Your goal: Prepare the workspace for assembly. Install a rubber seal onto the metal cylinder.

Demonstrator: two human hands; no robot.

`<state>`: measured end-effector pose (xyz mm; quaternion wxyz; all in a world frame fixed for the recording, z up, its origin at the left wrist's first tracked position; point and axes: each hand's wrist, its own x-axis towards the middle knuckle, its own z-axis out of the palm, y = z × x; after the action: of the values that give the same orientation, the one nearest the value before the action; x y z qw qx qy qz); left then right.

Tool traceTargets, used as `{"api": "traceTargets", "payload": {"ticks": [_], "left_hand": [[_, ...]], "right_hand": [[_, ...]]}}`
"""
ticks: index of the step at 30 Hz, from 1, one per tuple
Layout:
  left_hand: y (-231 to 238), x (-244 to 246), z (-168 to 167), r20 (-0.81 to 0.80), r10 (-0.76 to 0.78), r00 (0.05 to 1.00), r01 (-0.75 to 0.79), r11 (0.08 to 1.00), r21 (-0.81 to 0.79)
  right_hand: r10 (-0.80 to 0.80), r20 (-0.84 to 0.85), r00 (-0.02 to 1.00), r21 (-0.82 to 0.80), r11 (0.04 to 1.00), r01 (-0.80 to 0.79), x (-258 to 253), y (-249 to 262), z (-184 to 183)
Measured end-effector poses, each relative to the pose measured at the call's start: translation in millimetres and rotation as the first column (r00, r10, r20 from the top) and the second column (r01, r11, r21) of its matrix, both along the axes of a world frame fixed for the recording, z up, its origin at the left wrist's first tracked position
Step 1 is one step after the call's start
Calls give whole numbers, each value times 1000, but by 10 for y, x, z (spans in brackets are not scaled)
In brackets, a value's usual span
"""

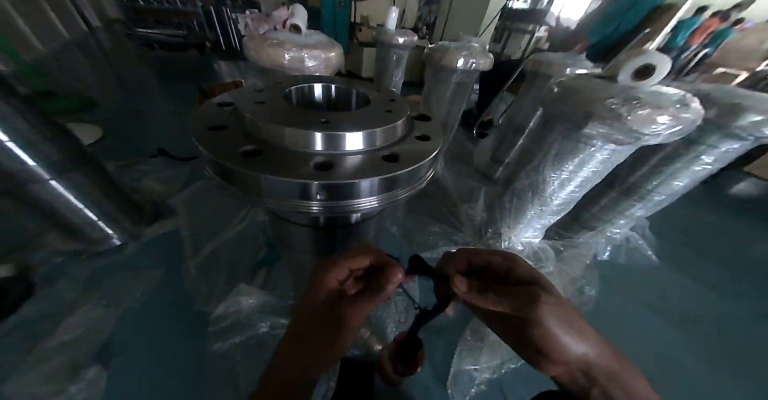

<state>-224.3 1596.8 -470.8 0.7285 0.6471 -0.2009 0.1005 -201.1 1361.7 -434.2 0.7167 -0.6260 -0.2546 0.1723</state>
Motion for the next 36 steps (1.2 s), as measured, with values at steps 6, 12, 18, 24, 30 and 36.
{"api": "traceTargets", "payload": {"ticks": [6,12,18,24,30,36], "left_hand": [[-114,-59,25,-85,-82,993,88,993,79],[-318,-114,-21,-101,143,985,-140,989,39],[-288,-62,-89,8,193,981,-193,981,-3],[-82,-13,-40,26,165,986,-164,986,-30],[-43,-12,8,-114,106,988,-114,991,-65],[-133,2,-27,-171,85,982,-92,995,-35]], "right_hand": [[-105,10,994,-51,993,105,-51,81,11],[-259,251,933,-184,933,308,-127,140,8],[-329,349,877,-233,877,421,-117,131,-2],[-350,303,886,-235,874,426,-54,34,49],[-302,156,940,-159,932,326,-36,14,58],[-250,35,968,-76,965,252,-98,139,29]]}}
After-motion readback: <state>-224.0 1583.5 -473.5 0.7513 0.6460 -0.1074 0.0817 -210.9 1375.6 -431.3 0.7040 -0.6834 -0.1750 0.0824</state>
